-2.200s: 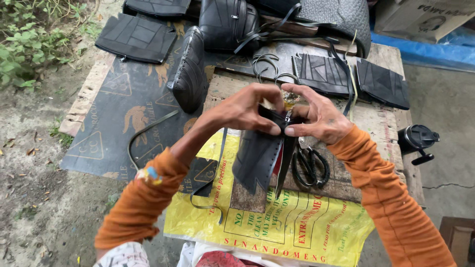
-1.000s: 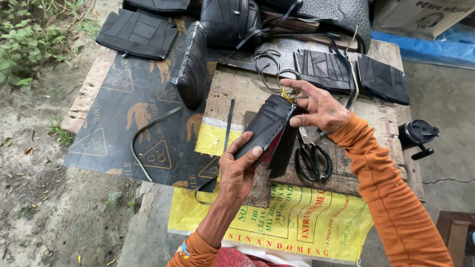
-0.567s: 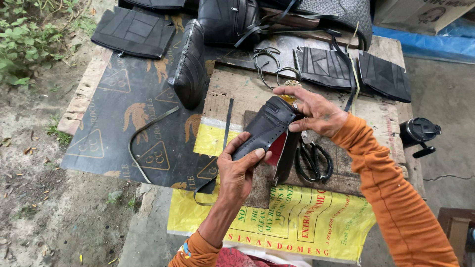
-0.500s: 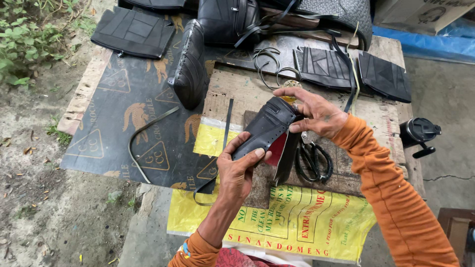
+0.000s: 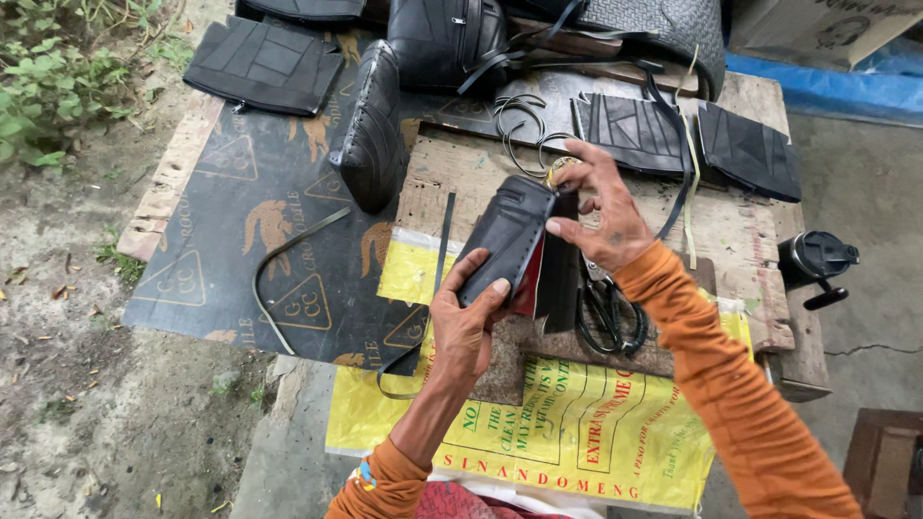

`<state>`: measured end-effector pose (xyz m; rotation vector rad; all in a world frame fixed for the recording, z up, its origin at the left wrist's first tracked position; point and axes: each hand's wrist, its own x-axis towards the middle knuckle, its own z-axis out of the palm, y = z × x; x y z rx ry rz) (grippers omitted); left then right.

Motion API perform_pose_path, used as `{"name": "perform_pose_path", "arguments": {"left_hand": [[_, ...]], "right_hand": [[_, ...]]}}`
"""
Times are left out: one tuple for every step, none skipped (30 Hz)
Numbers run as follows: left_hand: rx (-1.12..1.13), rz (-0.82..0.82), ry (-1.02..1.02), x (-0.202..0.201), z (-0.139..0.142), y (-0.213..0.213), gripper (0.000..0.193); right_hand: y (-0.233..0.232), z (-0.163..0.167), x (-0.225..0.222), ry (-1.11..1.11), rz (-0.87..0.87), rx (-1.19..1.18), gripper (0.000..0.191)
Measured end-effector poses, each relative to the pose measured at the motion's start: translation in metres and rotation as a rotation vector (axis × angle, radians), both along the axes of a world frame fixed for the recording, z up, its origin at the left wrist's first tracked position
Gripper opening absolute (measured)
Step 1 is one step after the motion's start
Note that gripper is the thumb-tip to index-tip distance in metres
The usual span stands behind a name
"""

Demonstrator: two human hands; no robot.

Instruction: The person assembles black leather wallets by hand, pressing edges together, applying adhesive from a small jar, and inserting a zipper into a wallet shell. The person handles multiple wallet pieces and tools on a cluttered workbench.

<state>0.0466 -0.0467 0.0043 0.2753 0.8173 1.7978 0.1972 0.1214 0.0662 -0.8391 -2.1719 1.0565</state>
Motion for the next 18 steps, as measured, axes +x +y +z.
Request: {"name": "perform_pose_path", "arguments": {"left_hand": [[0.009, -0.025, -0.034, 0.001, 0.0, 0.001, 0.062], [0.019, -0.051, -0.067, 0.001, 0.001, 0.003, 0.063], [0.029, -0.076, -0.099, 0.002, 0.002, 0.004, 0.064], [0.04, -0.081, -0.097, 0.001, 0.003, 0.006, 0.064], [0.051, -0.084, -0.095, 0.0, 0.004, 0.007, 0.064], [0.061, -0.085, -0.092, -0.001, 0.004, 0.008, 0.064], [0.066, -0.093, -0.088, -0.003, 0.005, 0.008, 0.063], [0.071, -0.101, -0.084, -0.006, 0.005, 0.008, 0.062], [0.076, -0.11, -0.08, -0.007, 0.005, 0.007, 0.061], [0.081, -0.121, -0.092, -0.009, 0.005, 0.007, 0.062], [0.086, -0.134, -0.103, -0.01, 0.006, 0.007, 0.063], [0.094, -0.149, -0.112, -0.01, 0.006, 0.008, 0.063], [0.098, -0.156, -0.093, -0.01, 0.007, 0.008, 0.063], [0.104, -0.163, -0.072, -0.008, 0.008, 0.009, 0.063], [0.109, -0.168, -0.051, -0.007, 0.009, 0.009, 0.063], [0.102, -0.164, -0.033, -0.007, 0.009, 0.009, 0.063], [0.095, -0.162, -0.015, -0.006, 0.01, 0.009, 0.063], [0.088, -0.161, 0.002, -0.005, 0.01, 0.01, 0.063]], "right_hand": [[-0.005, -0.006, 0.0, -0.018, -0.103, 0.133, 0.076], [-0.011, -0.012, -0.002, 0.007, -0.138, 0.194, 0.063], [-0.019, -0.02, -0.006, 0.032, -0.172, 0.254, 0.05], [-0.027, -0.025, -0.008, 0.057, -0.204, 0.311, 0.039], [-0.037, -0.028, -0.004, 0.021, -0.184, 0.28, 0.048], [-0.047, -0.029, 0.002, -0.015, -0.161, 0.249, 0.057], [-0.053, -0.028, 0.006, -0.051, -0.135, 0.219, 0.066], [-0.055, -0.026, 0.01, -0.046, -0.057, 0.168, 0.075], [-0.057, -0.022, 0.016, -0.042, 0.019, 0.118, 0.084], [-0.057, -0.018, 0.02, -0.038, 0.093, 0.067, 0.094], [-0.055, -0.014, 0.023, -0.069, 0.129, 0.068, 0.098], [-0.05, -0.01, 0.024, -0.098, 0.162, 0.071, 0.102], [-0.047, -0.007, 0.025, -0.129, 0.194, 0.074, 0.107], [-0.045, -0.004, 0.025, -0.142, 0.186, 0.102, 0.108], [-0.044, -0.003, 0.024, -0.153, 0.179, 0.13, 0.11], [-0.043, -0.003, 0.023, -0.165, 0.173, 0.156, 0.111], [-0.043, -0.004, 0.022, -0.159, 0.164, 0.174, 0.111], [-0.045, -0.005, 0.021, -0.155, 0.153, 0.19, 0.111]]}}
